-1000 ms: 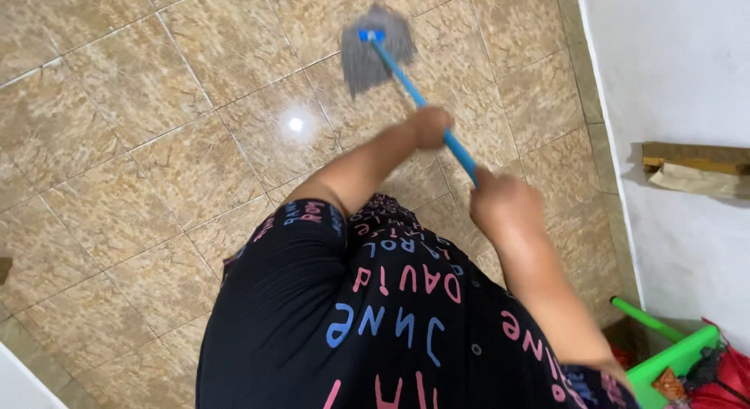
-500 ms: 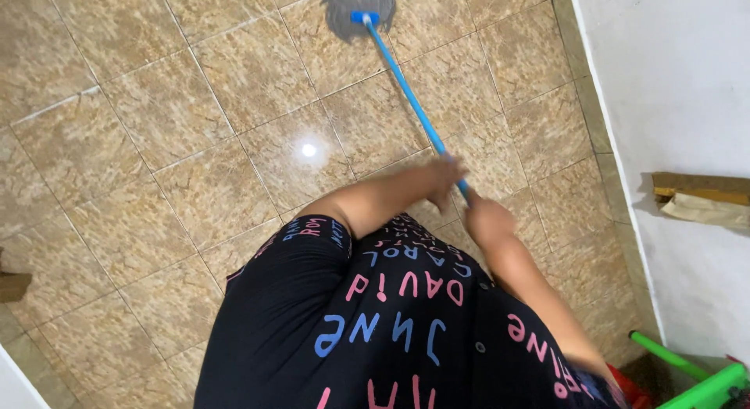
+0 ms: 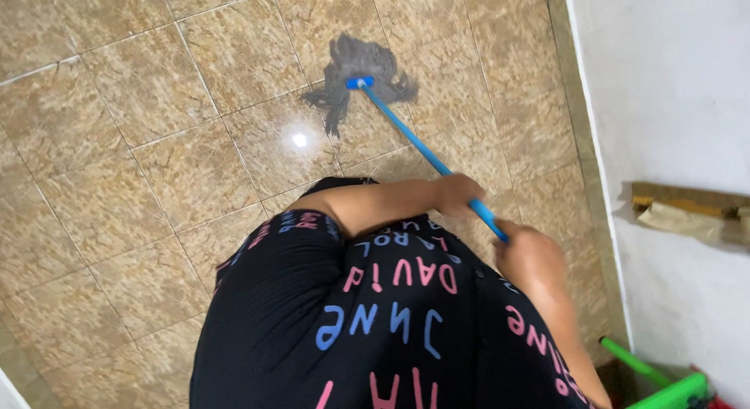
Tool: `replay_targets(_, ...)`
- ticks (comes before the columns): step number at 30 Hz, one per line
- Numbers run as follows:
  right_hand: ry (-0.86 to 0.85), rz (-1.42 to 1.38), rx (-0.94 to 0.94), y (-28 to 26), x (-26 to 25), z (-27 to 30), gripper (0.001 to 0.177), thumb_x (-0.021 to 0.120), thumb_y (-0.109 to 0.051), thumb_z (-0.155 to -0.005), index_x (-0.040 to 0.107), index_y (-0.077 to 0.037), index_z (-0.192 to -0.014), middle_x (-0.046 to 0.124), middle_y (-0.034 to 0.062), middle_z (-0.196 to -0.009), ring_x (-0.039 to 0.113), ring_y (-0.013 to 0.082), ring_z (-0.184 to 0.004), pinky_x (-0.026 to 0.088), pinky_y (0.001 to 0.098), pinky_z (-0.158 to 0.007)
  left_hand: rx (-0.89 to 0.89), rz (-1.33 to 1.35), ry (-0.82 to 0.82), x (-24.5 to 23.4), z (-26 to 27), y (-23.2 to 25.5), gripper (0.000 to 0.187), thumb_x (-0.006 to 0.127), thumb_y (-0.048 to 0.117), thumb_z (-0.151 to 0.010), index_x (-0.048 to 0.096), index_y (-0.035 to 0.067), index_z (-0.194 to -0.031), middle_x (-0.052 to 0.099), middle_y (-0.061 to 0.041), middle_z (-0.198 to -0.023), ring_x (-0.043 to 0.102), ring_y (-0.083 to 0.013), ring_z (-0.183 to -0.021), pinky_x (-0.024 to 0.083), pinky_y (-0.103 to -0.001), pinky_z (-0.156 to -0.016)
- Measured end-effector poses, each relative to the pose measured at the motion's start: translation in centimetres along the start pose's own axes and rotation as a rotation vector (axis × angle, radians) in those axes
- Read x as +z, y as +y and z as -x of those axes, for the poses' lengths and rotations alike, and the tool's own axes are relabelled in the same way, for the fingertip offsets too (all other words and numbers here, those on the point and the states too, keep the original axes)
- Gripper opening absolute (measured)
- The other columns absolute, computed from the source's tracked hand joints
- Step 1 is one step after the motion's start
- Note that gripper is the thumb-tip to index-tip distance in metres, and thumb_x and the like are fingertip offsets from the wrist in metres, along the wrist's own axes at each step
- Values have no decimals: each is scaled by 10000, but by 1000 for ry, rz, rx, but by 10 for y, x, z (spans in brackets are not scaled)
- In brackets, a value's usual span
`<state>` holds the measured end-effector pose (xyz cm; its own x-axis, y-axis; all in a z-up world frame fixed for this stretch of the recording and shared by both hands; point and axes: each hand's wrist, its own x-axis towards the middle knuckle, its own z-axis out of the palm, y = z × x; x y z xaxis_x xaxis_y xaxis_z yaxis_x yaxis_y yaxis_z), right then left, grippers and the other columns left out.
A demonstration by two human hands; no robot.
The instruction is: Mopping a tiled floor area using a string mop.
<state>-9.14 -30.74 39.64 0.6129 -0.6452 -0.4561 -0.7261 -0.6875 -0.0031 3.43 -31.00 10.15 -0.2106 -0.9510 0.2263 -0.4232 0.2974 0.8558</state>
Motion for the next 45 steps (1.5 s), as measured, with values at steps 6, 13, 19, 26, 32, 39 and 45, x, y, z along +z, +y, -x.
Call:
replay_targets(6, 170, 57, -388, -36, 83, -172, 353, 599, -105, -898, 690, -183, -1230, 745, 153, -897, 722, 366, -880, 559, 510, -768, -462, -266, 371, -112, 35, -56, 461, 831, 472, -719, 659, 80, -892, 679, -158, -1032, 617, -401, -1097, 477, -506, -977)
replay_targets(13, -8, 73, -375, -81, 172, -262, 315, 522, -171, -991, 622, -106, -1282, 736, 196, -1043, 716, 381, -985, 559, 517, -851, -964, -298, -233, -142, 53, -76, 1155, 915, 408, -673, 219, 187, -1569, 103, -109, -1651, 65, -371, -1526, 129, -590, -1196)
replay_targets(19, -152, -4, -223, 8, 172, -161, 546, 494, -140, -937, 518, -270, -1467, 728, 204, -1069, 696, 405, -1004, 548, 532, -850, -750, -293, -422, -47, 41, -46, 1214, 929, 432, -576, 341, 169, -1605, 278, -138, -1695, 345, -361, -1525, 263, -646, -1193)
replay_targets(26, -308, 80, 136, 84, 15, -15, 531, 734, -293, -871, 631, -441, -1370, 760, 112, -1133, 737, 320, -1040, 577, 444, -909, -19, -151, -345, 34, -28, 37, 1135, 862, 379, -614, 317, 136, -1580, 424, -158, -1581, 450, -364, -1443, 374, -466, -1173)
replay_targets(32, -137, 107, 141, 49, -14, 22, 435, 751, -286, -833, 735, -396, -1254, 778, 109, -1062, 751, 314, -979, 590, 436, -870, 100, -70, -232, 29, -13, 41, 1080, 921, 368, -587, 366, 121, -1480, 460, -188, -1450, 455, -431, -1317, 368, -517, -1083)
replay_targets(39, -28, 42, -270, -54, 32, -56, 419, 711, -240, -850, 711, -214, -1269, 744, 182, -1040, 711, 397, -947, 564, 494, -824, -460, -290, 32, -53, 82, -11, 760, 895, 362, -662, 575, 87, -1294, 556, -174, -1343, 521, -359, -1288, 430, -461, -1104)
replay_targets(45, -26, 71, -468, -173, 95, -177, 365, 481, -113, -939, 664, -108, -1255, 725, 211, -1021, 700, 413, -965, 545, 533, -833, -977, -294, 108, -152, 146, -51, 1039, 883, 347, -696, 324, 102, -1538, 229, -134, -1648, 185, -356, -1548, 269, -551, -1192)
